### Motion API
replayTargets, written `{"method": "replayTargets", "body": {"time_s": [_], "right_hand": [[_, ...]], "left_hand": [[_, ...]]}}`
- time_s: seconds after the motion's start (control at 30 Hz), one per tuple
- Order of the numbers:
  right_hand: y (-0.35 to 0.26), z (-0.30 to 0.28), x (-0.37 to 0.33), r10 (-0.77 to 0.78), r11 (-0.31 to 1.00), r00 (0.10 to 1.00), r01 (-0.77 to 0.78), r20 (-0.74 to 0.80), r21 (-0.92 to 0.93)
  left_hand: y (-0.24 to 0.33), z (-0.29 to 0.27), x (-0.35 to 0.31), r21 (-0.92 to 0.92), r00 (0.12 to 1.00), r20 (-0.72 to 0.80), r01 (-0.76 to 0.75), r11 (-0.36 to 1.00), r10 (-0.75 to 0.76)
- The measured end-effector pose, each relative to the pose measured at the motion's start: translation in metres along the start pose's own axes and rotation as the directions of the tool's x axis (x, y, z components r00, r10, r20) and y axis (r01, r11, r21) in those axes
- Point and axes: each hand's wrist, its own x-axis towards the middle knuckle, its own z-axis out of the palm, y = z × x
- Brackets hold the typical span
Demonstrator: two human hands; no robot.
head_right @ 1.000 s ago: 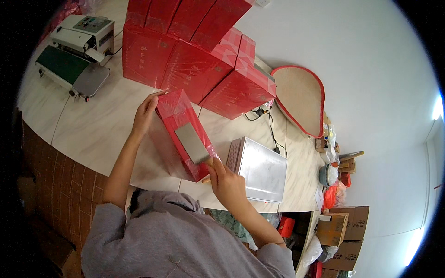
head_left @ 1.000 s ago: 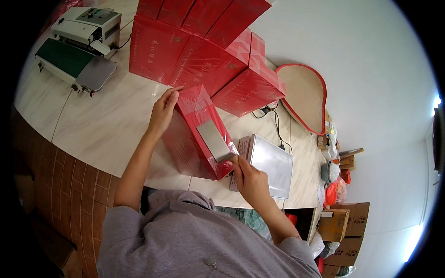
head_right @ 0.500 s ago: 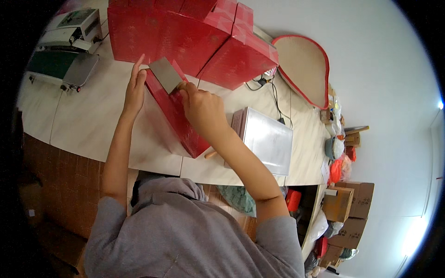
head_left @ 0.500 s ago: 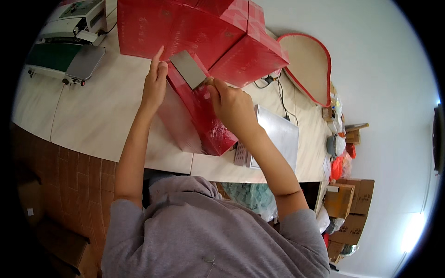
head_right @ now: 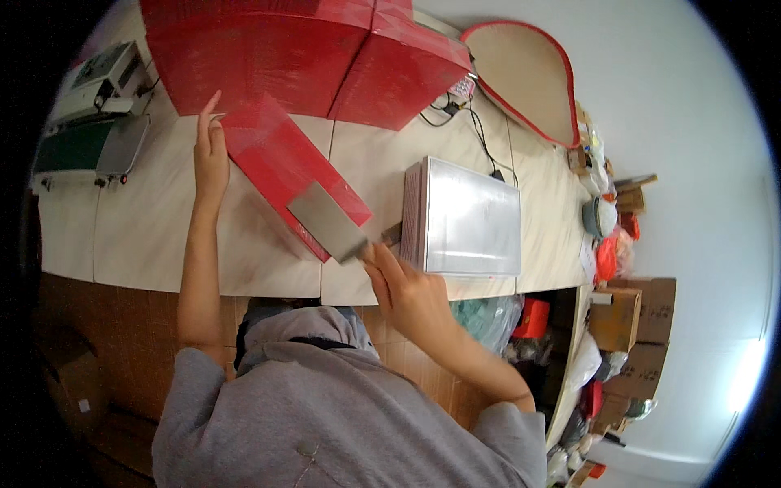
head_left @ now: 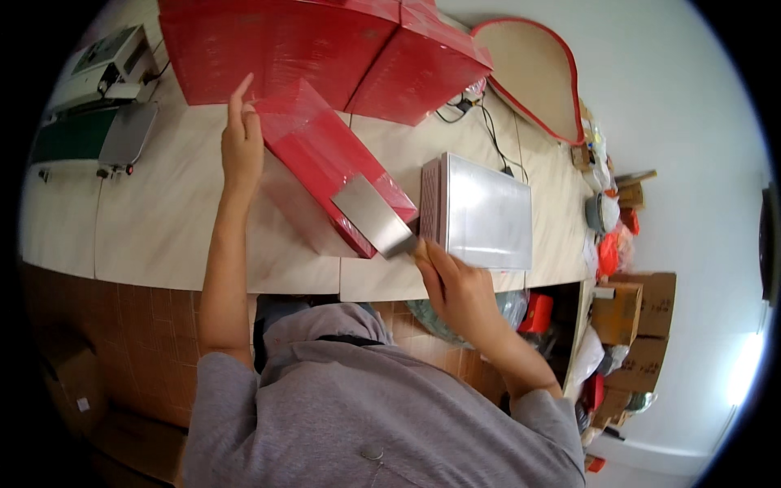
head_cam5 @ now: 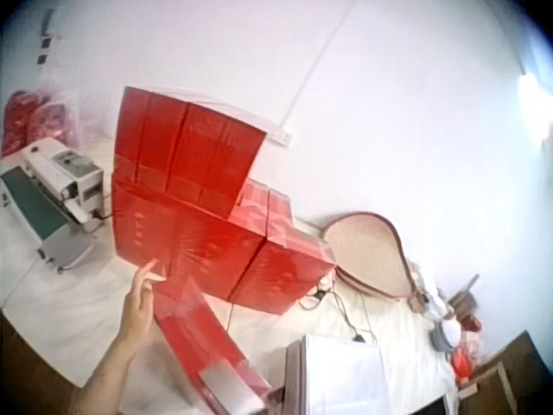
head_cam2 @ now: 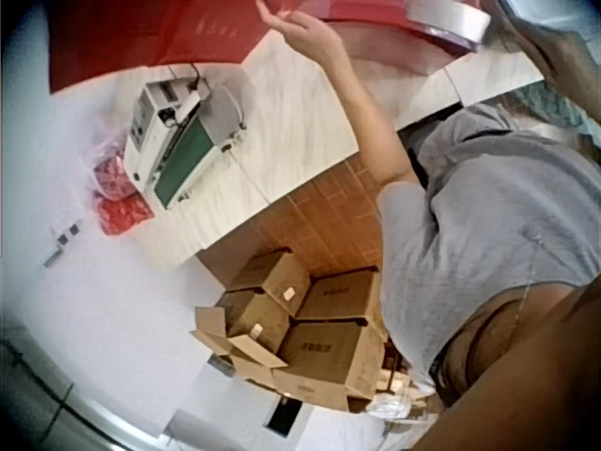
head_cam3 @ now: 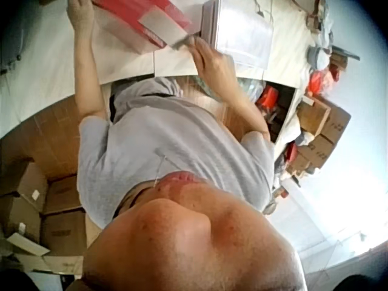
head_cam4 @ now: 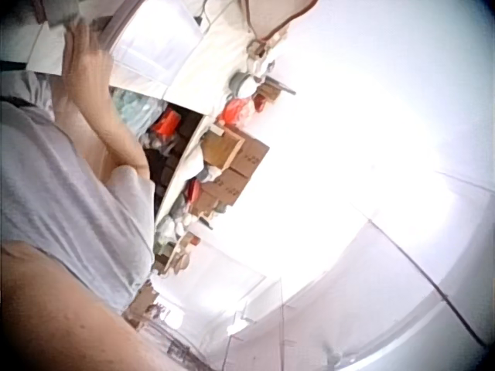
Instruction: The person uses a wooden mallet to smooth plastic wrap on red rectangular boxes. They then place the boxes on a heat-sealing machine to shrink the wrap and seal the edges. Finally, the person places the sealed boxes into clear plastic bags.
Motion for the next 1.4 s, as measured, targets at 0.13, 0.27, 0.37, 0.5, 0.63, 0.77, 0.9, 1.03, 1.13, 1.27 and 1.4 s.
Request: {"method": "replayTargets", "body": {"time_s": [0.13,0.27,0.37,0.5,0.63,0.77,0.9,1.03,1.13,1.27,1.4], "right_hand": [[0.001,0.018,0.037,-0.051,0.998,0.999,0.051,0.003,-0.019],[-0.004,0.008,0.019,0.046,0.998,0.998,-0.047,0.045,0.028],[-0.006,-0.007,-0.021,0.101,0.995,0.992,-0.102,0.072,0.019],[0.001,-0.023,-0.07,0.144,0.984,0.985,-0.153,0.093,0.095],[0.034,0.029,-0.114,0.396,0.889,0.917,-0.373,-0.038,0.267],[0.077,0.145,-0.121,0.736,0.576,0.677,-0.624,-0.003,0.528],[0.095,0.228,-0.058,0.768,-0.162,0.474,-0.508,0.432,0.846],[0.127,0.286,-0.009,0.891,-0.253,0.257,-0.404,0.374,0.879],[0.162,0.315,0.016,0.879,-0.413,0.085,-0.353,0.468,0.84],[0.177,0.321,0.02,0.981,-0.084,0.039,-0.794,0.188,0.602],[0.129,0.27,0.02,0.936,0.298,0.35,-0.825,0.02,0.481]], "left_hand": [[-0.005,0.002,0.004,0.036,0.99,-0.048,-0.129,0.991,0.13],[-0.01,0.002,0.009,0.057,0.979,-0.064,-0.188,0.981,0.191],[-0.008,0.001,0.008,0.041,0.991,-0.027,-0.128,0.991,0.129],[-0.01,-0.001,0.007,0.042,0.984,-0.053,-0.166,0.985,0.168],[-0.015,0.002,0.011,0.039,0.965,-0.042,-0.258,0.965,0.26],[-0.016,0.008,0.012,-0.087,0.957,0.014,-0.287,0.954,0.29],[-0.014,0.002,0.011,-0.064,0.959,0.017,-0.281,0.958,0.282],[-0.021,-0.001,0.016,0.075,0.951,0.033,-0.308,0.948,0.306],[-0.015,0.0,0.014,0.061,0.954,0.028,-0.299,0.952,0.298],[-0.008,0.002,0.01,-0.043,0.966,0.056,-0.25,0.967,0.253],[-0.011,-0.001,0.011,0.086,0.941,0.024,-0.338,0.937,0.337]]}}
